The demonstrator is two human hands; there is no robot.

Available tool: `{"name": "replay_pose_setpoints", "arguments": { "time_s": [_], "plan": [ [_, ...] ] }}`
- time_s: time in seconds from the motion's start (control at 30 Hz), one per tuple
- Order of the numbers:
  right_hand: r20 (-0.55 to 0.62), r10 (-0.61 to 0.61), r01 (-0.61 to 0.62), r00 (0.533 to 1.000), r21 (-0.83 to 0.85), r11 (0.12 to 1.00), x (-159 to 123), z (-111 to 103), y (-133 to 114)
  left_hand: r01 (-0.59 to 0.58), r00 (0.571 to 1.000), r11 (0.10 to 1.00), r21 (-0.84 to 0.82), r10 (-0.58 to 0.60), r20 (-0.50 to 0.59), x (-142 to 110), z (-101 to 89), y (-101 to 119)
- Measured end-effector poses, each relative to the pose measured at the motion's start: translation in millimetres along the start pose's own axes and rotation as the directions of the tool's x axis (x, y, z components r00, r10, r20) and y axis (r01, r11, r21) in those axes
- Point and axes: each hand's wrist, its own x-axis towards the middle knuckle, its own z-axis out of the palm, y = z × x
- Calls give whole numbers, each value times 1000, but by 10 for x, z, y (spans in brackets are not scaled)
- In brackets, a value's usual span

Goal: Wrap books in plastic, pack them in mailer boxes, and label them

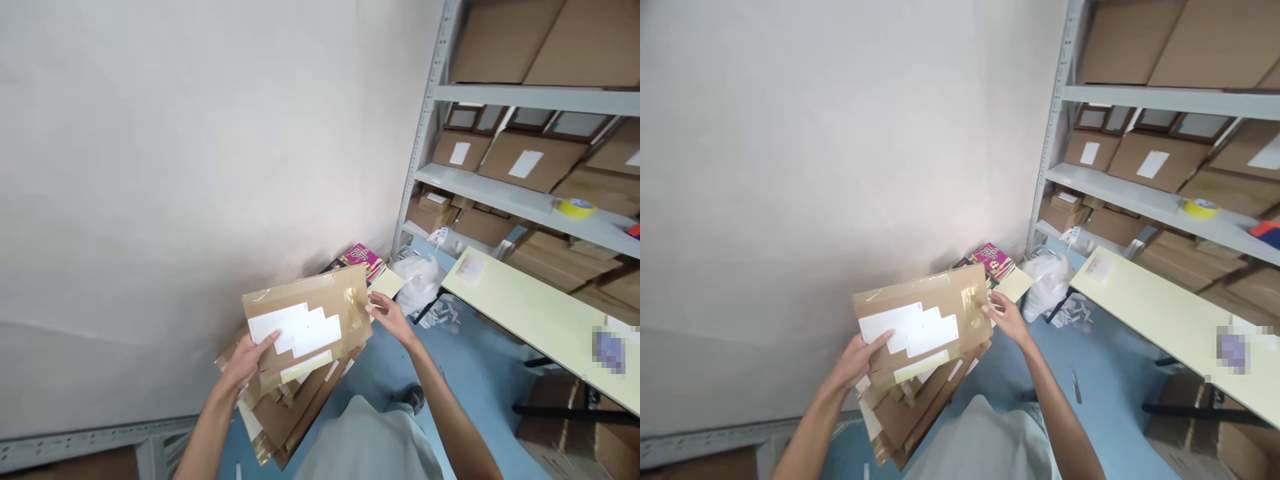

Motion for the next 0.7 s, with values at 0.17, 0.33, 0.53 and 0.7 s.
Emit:
{"name": "replay_pose_setpoints", "arguments": {
  "time_s": [0.17,0.33,0.53,0.7],
  "plan": [
    [-11,72,-68,997,186,980,-224,-838,-131,-22,971,1000,3,20,238,356,878,325],
    [-200,149,-104,968,221,970,-593,-1759,-71,-35,941,998,57,14,338,767,1940,531],
    [-448,166,-66,879,229,971,-988,-2738,77,-119,891,983,142,42,452,1146,3423,683],
    [-639,134,-37,758,163,986,-1340,-3497,205,-203,811,961,189,57,582,1260,4660,750]
  ]
}}
